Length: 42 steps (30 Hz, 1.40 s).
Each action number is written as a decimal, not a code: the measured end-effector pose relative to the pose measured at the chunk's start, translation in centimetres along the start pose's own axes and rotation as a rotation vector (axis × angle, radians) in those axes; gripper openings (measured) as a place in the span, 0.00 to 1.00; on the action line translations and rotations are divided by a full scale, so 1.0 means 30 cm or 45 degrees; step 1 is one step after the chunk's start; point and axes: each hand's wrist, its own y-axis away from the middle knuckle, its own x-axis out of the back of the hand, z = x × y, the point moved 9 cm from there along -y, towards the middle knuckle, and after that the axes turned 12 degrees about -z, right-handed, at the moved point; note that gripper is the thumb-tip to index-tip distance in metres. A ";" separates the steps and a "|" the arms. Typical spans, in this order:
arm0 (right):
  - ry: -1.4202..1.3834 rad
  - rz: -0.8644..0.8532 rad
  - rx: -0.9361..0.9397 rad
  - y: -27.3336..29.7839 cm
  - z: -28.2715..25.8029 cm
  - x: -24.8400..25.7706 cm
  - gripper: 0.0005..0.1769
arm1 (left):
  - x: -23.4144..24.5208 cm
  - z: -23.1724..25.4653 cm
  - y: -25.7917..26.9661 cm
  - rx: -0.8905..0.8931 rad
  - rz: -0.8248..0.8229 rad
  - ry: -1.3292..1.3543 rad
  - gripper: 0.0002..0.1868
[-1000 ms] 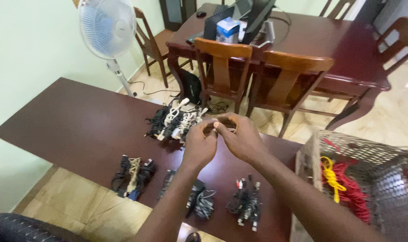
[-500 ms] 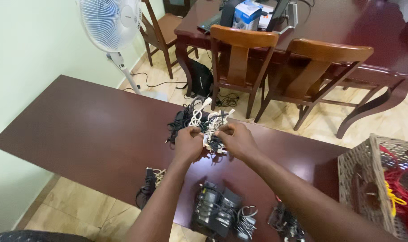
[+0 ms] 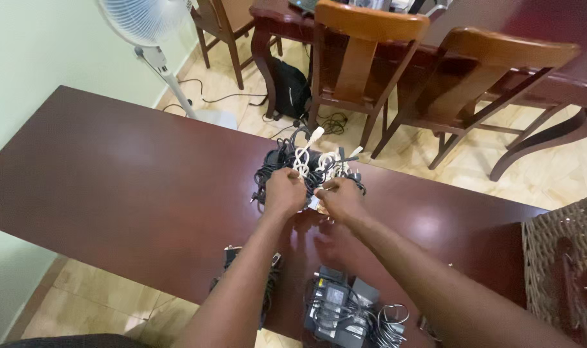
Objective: The person organizes a collection of tangled electrical cords and power adapters on a wooden table. They pick up bundles of cables, including white, black, and red varieties, and place them into a wicker basket. The person also handles several black power bricks, sorting them into the basket alongside the cords.
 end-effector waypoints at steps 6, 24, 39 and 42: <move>0.024 -0.052 -0.290 0.007 -0.072 -0.024 0.23 | -0.040 -0.035 -0.060 -0.003 -0.011 -0.040 0.18; -0.348 0.038 -0.232 -0.004 -0.085 -0.030 0.26 | -0.011 0.067 -0.010 -0.012 0.007 0.123 0.13; -0.825 0.018 -0.132 -0.086 0.019 0.049 0.21 | 0.057 0.053 -0.071 -0.004 0.122 -0.064 0.19; -0.694 0.022 -0.164 -0.108 0.056 0.016 0.23 | 0.016 0.000 -0.102 0.019 0.092 -0.132 0.21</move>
